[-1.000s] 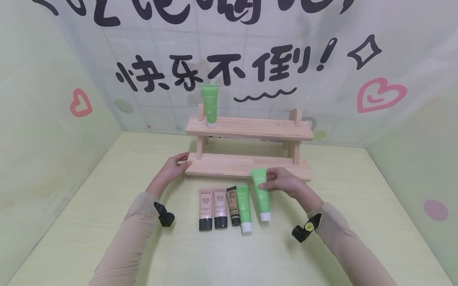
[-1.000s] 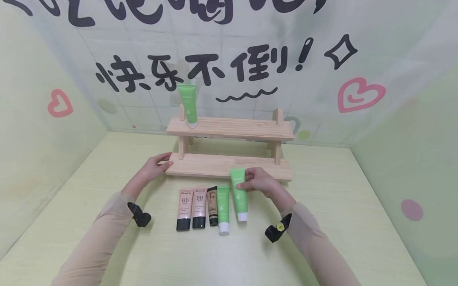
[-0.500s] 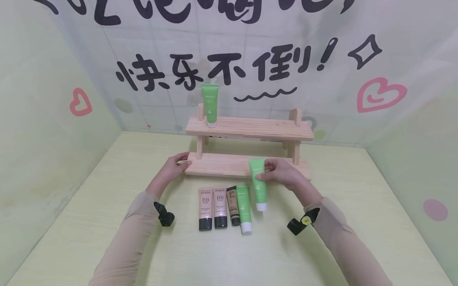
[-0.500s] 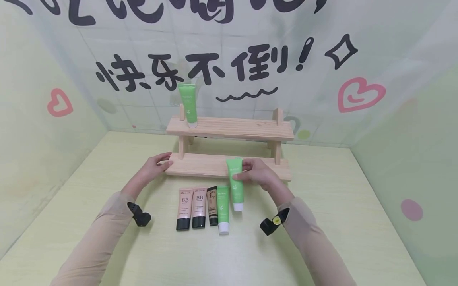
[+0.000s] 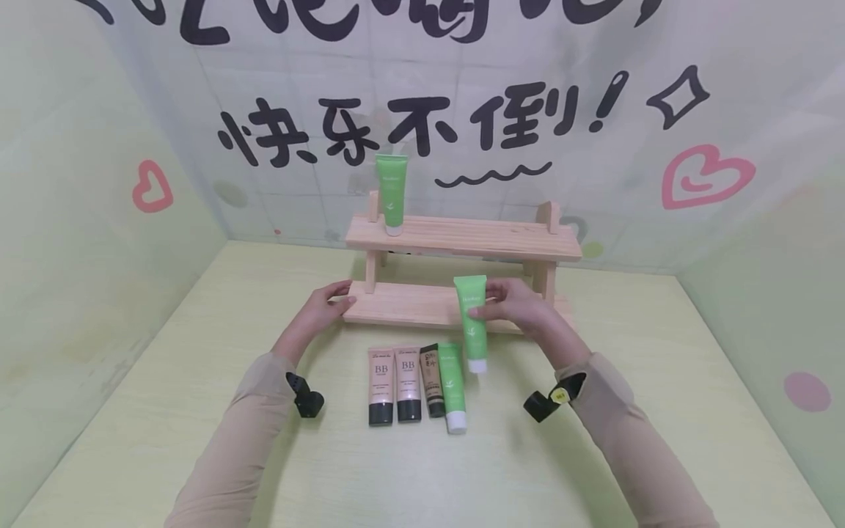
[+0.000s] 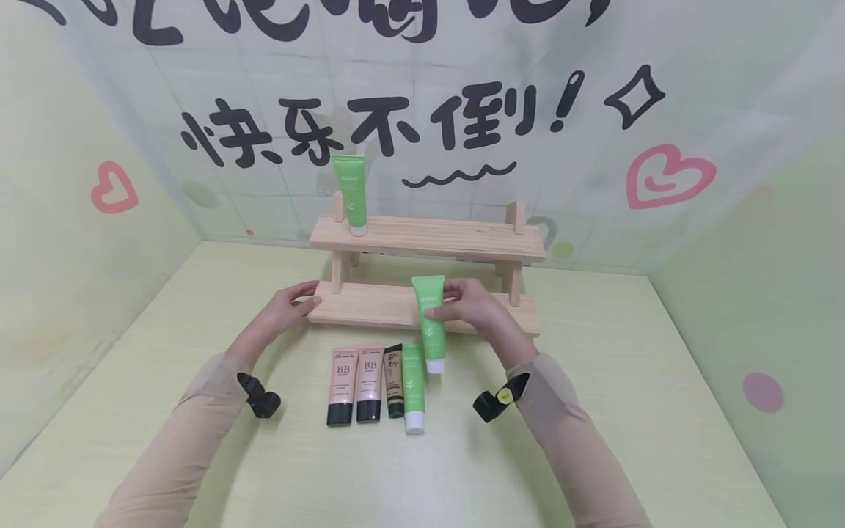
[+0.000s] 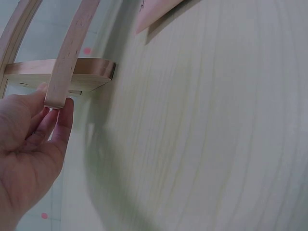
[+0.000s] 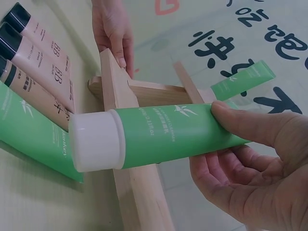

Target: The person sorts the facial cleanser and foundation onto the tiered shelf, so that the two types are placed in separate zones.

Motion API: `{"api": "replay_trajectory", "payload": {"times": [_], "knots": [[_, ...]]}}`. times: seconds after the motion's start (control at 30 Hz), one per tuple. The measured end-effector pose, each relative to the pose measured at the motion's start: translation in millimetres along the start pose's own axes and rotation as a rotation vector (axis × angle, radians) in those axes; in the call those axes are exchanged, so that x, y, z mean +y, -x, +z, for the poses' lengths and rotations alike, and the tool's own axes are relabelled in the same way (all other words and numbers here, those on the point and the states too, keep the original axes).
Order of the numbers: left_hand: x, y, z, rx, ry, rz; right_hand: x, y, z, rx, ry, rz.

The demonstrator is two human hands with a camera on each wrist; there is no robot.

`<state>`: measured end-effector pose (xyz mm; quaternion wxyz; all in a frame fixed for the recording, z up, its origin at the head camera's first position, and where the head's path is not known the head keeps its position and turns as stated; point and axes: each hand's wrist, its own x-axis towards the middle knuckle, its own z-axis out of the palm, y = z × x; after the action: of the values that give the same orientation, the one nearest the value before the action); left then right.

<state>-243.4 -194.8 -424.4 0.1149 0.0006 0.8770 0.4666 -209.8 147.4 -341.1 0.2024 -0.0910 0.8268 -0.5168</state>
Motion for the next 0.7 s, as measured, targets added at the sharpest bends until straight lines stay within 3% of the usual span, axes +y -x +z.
{"api": "replay_trajectory", "payload": {"times": [0.7], "knots": [[2.6, -0.8, 0.7, 0.009, 0.008, -0.010, -20, -12.0, -6, 0.031, -0.011, -0.041]]}}
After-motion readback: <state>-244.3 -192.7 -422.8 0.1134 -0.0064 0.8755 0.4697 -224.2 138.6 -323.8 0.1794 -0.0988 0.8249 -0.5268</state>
